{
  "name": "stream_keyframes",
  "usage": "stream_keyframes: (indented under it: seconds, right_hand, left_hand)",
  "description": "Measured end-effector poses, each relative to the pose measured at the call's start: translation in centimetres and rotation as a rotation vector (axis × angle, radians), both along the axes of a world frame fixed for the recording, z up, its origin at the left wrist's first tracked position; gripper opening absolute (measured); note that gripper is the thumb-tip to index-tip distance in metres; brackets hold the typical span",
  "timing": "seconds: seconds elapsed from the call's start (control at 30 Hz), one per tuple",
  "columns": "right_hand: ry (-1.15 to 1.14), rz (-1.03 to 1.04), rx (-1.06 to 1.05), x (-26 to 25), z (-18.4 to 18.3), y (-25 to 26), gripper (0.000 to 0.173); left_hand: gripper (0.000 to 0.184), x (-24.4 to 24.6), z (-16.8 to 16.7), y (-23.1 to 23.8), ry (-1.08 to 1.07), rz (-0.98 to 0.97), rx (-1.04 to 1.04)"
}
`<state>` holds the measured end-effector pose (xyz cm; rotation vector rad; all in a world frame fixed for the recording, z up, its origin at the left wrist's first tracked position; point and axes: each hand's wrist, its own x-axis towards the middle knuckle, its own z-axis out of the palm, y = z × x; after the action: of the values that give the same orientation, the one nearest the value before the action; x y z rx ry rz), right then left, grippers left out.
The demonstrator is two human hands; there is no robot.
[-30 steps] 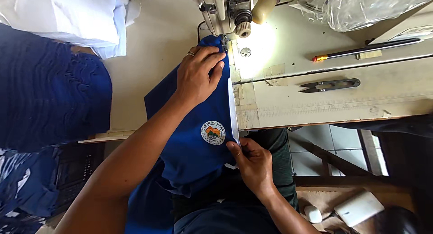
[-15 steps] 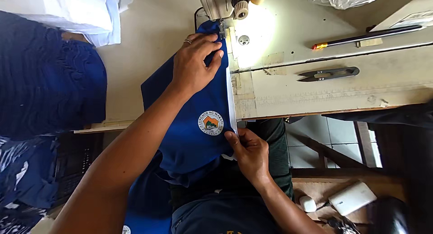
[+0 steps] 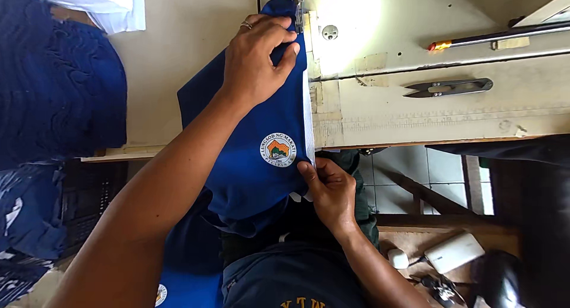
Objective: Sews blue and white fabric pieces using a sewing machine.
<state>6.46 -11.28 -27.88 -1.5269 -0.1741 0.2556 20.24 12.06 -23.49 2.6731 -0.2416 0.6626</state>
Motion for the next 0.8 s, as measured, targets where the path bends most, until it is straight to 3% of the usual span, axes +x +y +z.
stream_keyframes:
  seconds: [0.13,0.27,0.67,0.8]
  right_hand:
    - [-0.001,0.006,-0.003,0.0,-0.2,0.0,0.012]
    - [-0.018,0.009,0.005,-0.3,-0.5,0.0,0.013]
    - [0.001,0.048,-0.009,-0.3,-0.6,-0.1,0.016]
    - [0.008,0.062,0.013,-0.1,-0.6,-0.1,0.015]
  left_hand:
    - [0.036,-0.4,1.6,0.7,0.124,0.048,-0.018]
    - [0.036,-0.5,1.0,1.2,0.111,0.130,-0.033]
    - [0.032,-0.5,0.8,1.3,0.028,0.078,-0.027]
    - [0.030,-2.4,1.8,-0.9,0.089,-0.003,0.032]
